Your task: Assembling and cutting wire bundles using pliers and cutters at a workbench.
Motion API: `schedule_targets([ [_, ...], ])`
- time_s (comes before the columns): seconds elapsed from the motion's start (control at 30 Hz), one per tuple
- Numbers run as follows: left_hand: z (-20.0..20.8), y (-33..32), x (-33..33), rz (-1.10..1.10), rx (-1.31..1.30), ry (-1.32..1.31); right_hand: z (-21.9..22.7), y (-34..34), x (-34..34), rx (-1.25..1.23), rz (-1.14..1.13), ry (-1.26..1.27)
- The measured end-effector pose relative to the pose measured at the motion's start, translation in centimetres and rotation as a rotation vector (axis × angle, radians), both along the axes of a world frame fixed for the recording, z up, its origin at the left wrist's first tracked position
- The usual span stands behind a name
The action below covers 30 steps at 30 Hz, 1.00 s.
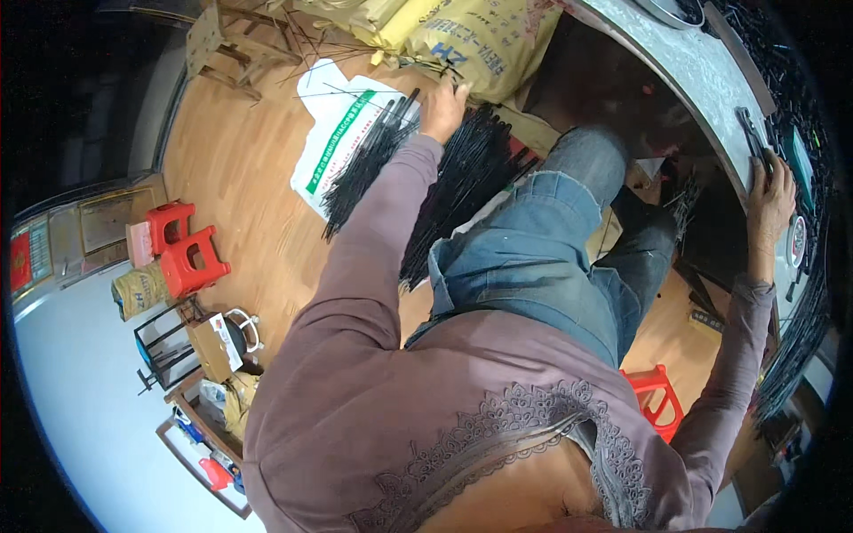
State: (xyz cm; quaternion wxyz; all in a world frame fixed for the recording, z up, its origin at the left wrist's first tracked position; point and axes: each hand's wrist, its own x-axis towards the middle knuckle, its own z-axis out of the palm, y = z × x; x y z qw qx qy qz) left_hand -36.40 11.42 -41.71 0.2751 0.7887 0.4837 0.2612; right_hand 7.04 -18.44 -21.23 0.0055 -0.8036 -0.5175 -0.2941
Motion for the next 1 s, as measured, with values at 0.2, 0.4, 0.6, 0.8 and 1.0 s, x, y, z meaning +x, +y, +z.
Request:
schedule_targets([
  [0.2, -5.7, -4.7, 3.8, 0.103, -0.299, 0.438, 1.6, -1.6, 1.6, 0.08, 0.064, 0.075],
  [0.4, -7.2, -7.5, 5.4, -0.297, -0.305, 0.153, 0.1, -0.9, -0.9, 0.032, -0.131, -0.005],
  [0.6, 7.0, -10.0, 11.7, -0.398, -0.168, -0.241, 5.2, -2.7, -1.7, 0.34, 0.05, 0.096],
  [0.8, 23.4, -14.7, 20.2, -0.574, 0.195, -0.514, 9.3, -13.7, 8.5, 0.394, -0.436, 0.023],
  [1.0, 24.8, -13.5, 30.6, -0.638, 0.633, -0.538, 10.9, -21.5, 14.9, 0.377, -1.003, 0.148],
])
